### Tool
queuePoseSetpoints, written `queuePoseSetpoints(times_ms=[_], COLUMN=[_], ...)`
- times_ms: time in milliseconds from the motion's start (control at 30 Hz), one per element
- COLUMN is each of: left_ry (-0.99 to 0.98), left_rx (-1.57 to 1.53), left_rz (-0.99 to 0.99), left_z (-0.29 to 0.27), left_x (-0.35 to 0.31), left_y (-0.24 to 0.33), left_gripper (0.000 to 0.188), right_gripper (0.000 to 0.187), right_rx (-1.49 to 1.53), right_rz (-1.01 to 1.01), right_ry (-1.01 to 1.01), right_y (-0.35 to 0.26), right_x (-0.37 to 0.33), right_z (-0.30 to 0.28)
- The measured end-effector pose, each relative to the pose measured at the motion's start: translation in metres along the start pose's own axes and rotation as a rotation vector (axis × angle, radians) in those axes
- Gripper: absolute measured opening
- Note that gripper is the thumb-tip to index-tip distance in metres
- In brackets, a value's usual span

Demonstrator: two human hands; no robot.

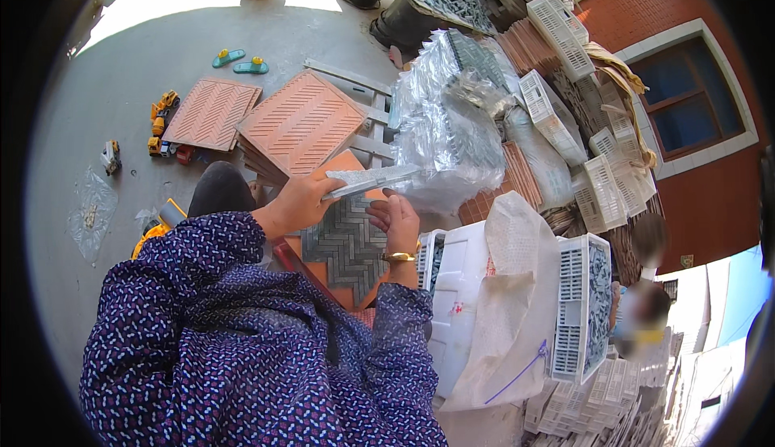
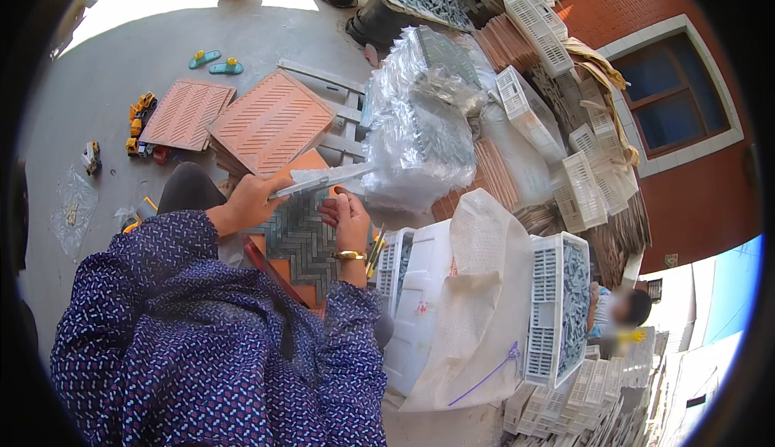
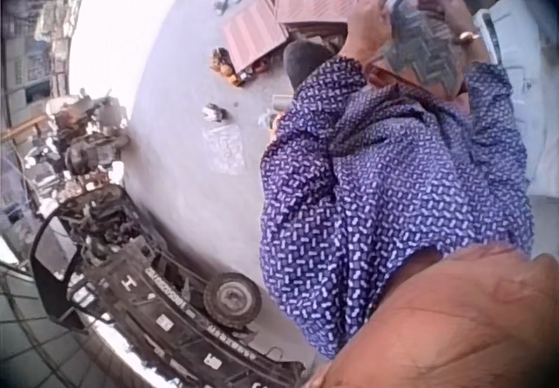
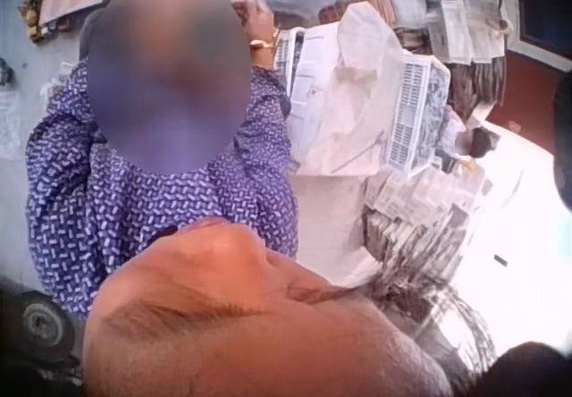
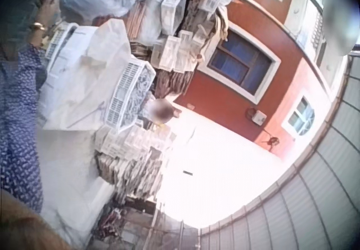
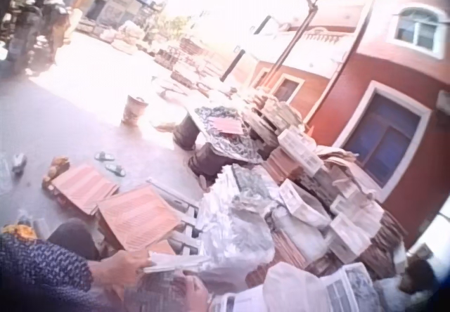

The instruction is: The person uses a utility knife to cut a grey interlocking tile along a pre-marked line on an orange backing board. After cutting, the person places the tile aside and picks up a new stack of tiles from a plastic bag.

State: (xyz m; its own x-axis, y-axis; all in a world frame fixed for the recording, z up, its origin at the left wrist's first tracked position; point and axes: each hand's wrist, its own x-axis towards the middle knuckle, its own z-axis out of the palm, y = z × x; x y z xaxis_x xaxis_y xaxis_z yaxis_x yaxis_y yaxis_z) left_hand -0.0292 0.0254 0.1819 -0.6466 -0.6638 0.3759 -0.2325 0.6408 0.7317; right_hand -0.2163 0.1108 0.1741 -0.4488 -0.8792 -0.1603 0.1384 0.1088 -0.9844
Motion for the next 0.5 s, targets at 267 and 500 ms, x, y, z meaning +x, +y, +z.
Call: queuePoseSetpoints(times_ms=[267,500], left_ry=[0.174,0.12], left_rx=[-0.07,-0.617], left_rz=[0.269,-0.025], left_z=[-0.05,-0.055], left_x=[0.103,0.129], left_y=[0.078,0.103], left_gripper=[0.018,0.016], right_gripper=[0.081,0.072], right_rx=[0.562,1.405], right_rz=[0.419,-0.267], right_ry=[0.039,-0.358], right_y=[0.148,0.097], right_x=[-0.003,0.031], right_z=[0.017,0.003])
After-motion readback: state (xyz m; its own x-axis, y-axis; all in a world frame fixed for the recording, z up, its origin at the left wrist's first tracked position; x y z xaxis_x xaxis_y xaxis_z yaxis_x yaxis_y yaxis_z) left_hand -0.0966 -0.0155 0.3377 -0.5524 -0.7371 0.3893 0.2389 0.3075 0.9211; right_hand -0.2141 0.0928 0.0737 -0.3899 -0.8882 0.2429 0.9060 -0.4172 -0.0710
